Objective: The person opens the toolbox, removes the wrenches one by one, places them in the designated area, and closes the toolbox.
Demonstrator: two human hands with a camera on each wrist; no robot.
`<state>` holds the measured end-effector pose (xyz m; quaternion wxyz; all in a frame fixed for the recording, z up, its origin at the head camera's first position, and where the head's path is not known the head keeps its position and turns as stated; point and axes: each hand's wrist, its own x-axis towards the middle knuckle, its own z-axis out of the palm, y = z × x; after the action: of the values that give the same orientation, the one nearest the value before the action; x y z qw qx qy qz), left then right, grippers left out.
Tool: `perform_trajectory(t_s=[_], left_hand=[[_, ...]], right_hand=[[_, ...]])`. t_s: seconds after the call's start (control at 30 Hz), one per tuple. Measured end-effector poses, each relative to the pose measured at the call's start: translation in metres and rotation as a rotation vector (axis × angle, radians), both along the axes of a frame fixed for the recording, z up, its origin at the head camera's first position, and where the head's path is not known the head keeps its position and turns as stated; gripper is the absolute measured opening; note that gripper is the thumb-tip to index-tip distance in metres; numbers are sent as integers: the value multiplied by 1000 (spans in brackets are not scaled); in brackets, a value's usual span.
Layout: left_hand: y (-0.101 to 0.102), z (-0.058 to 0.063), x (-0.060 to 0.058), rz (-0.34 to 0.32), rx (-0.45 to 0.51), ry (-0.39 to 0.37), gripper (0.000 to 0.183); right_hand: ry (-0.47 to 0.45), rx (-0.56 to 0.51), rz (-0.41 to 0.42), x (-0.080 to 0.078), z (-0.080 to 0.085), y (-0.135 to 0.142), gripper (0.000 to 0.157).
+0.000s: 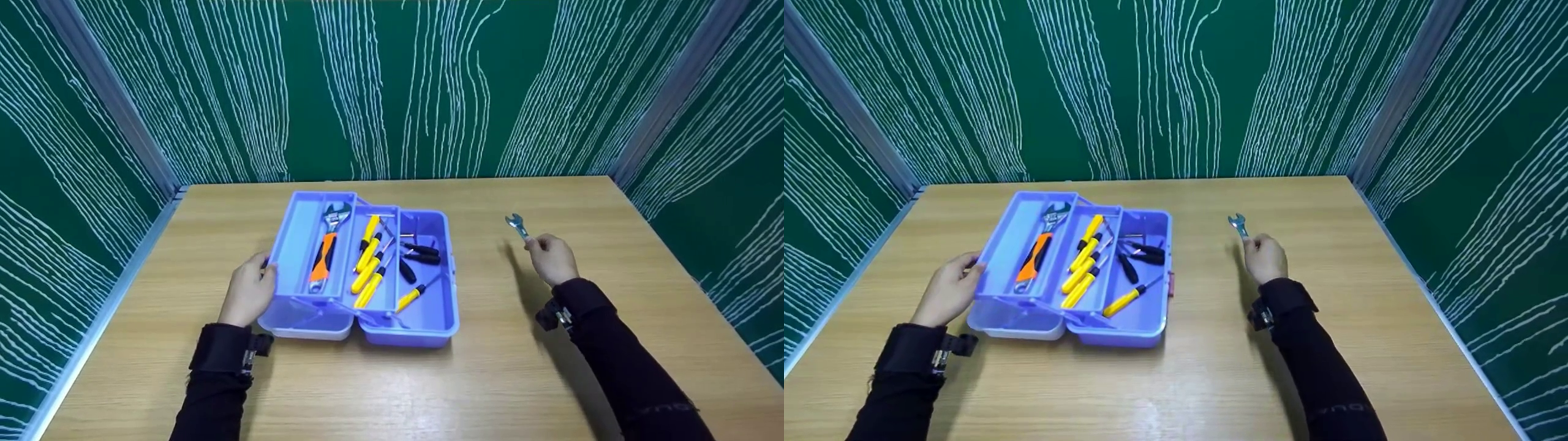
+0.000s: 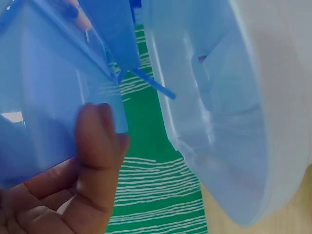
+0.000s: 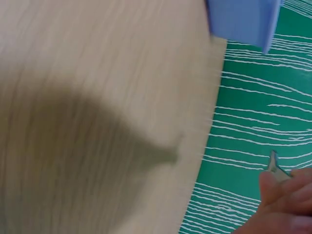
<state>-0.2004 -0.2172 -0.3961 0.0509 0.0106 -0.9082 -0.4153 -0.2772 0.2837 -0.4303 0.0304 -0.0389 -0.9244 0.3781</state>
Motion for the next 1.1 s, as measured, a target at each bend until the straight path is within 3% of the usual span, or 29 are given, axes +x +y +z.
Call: perform_trajectory(t_s=[0.3, 0.53, 0.77, 1.1], left_hand=[[2, -3, -2, 19, 0, 2, 40], [3, -3, -1, 18, -27, 37, 38], [3, -2, 0, 21, -15, 16, 40], [2, -3, 0, 19, -15, 17, 39]], right_hand=[[-174, 38, 35, -8, -10, -6, 36], [-180, 106, 51, -12, -20, -10, 38], [-179, 113, 40, -12, -21, -12, 34], [-257, 130, 76, -12, -23, -15, 22]])
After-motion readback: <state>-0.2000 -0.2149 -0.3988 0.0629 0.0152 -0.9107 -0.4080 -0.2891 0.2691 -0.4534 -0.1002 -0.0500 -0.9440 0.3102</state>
